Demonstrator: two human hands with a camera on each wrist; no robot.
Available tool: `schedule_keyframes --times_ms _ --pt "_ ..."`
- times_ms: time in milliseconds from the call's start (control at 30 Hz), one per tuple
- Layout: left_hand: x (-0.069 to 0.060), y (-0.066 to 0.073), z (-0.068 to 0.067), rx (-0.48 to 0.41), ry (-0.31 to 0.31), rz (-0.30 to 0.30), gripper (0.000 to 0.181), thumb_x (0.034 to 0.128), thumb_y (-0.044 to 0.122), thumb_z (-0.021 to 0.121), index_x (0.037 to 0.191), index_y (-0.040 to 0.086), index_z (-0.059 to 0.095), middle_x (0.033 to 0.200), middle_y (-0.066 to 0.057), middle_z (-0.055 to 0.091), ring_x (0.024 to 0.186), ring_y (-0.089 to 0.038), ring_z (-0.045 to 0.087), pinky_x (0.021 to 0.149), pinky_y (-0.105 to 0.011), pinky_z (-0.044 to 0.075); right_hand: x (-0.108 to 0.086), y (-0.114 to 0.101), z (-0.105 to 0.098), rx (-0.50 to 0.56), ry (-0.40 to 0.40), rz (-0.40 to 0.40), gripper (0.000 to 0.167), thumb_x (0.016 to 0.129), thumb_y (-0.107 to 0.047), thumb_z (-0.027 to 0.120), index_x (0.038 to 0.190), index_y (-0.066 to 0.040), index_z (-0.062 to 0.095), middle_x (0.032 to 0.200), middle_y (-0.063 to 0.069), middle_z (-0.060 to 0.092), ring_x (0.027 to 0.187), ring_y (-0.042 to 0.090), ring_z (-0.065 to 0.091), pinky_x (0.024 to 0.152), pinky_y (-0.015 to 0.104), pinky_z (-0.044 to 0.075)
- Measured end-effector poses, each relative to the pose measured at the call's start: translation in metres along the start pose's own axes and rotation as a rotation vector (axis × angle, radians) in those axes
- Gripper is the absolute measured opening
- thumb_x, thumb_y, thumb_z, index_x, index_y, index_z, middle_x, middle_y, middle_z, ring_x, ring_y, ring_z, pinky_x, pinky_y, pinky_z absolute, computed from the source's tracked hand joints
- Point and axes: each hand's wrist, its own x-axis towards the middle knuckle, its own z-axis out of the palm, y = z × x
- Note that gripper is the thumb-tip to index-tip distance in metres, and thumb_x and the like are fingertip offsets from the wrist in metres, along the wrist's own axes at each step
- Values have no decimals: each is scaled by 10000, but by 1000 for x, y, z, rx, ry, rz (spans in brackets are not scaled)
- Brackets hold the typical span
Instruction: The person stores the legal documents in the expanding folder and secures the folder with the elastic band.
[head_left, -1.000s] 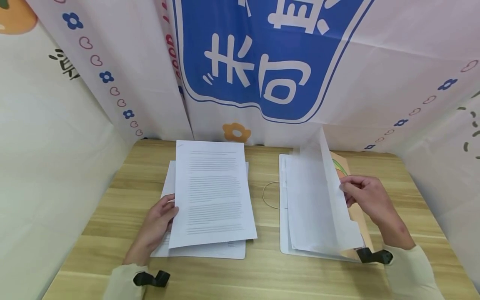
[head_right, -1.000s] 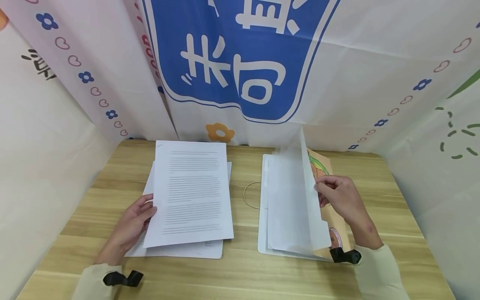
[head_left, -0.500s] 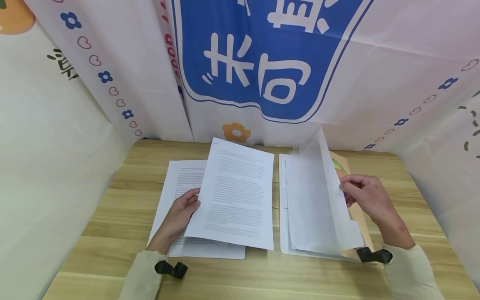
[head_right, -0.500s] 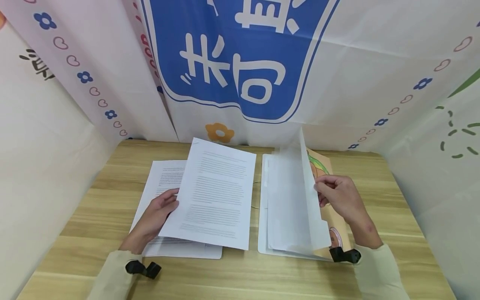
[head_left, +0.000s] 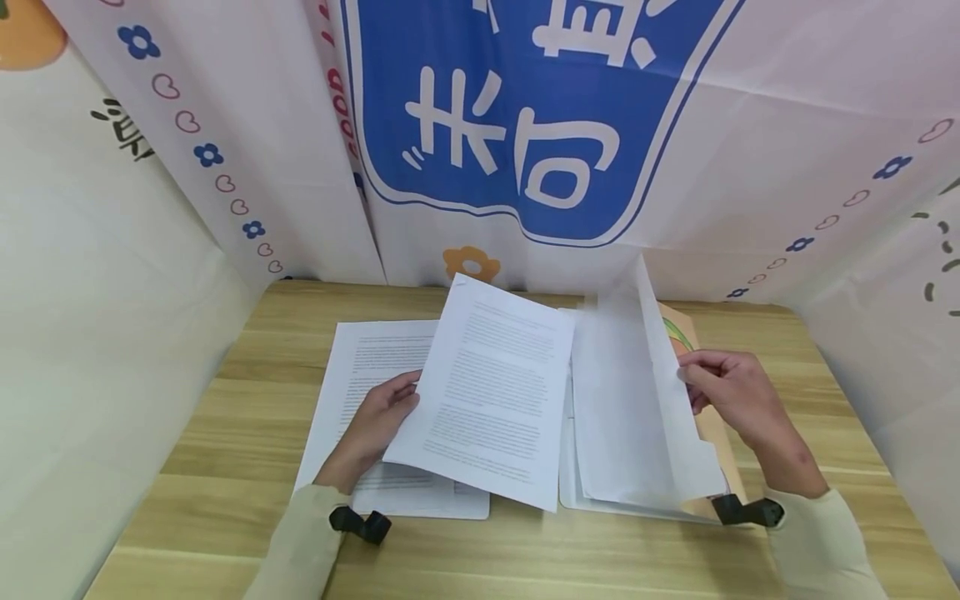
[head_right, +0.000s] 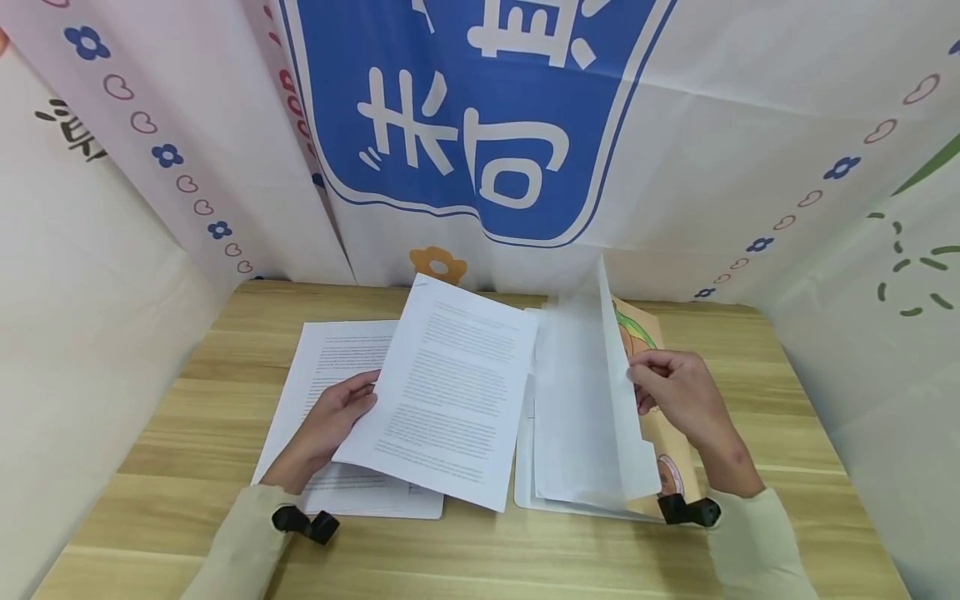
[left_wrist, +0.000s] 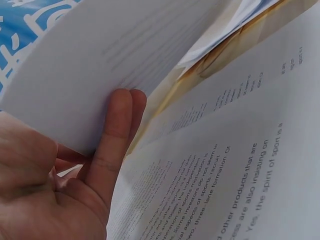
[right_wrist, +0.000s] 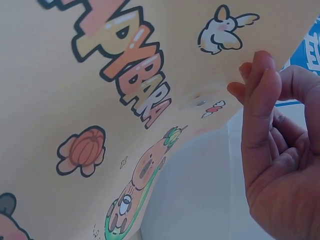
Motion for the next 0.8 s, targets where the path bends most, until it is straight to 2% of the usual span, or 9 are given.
schedule_keyframes --times_ms 100,367,600,800 --pt "4 0 1 17 -5 -3 433 1075 88 481 1505 33 498 1335 -155 585 1168 -285 588 893 -313 532 0 0 0 -6 1 -3 294 1020 -68 573 1178 163 660 783 98 657 600 181 619 586 283 579" --pt "17 6 11 -10 -21 -7 428 1063 80 502 1484 4 515 1363 -170 582 1210 -292 581 969 -388 511 0 -1 1 -11 0 -6 290 1019 -70 574 1173 159 663 777 104 650 591 189 617 585 280 577" --pt "25 10 25 -44 -8 -37 416 1063 92 519 1477 50 543 1322 -148 606 1136 -270 620 889 -349 546 0 -1 1 -10 -2 -5 291 1020 -73 574 1172 159 663 784 111 655 597 186 618 586 283 578" --pt "31 15 36 -68 -21 -13 410 1068 111 508 1475 81 550 1263 -155 629 1046 -261 653 819 -345 560 1 -1 3 -7 4 -6 289 1018 -73 579 1165 160 666 783 111 666 600 179 620 577 285 577"
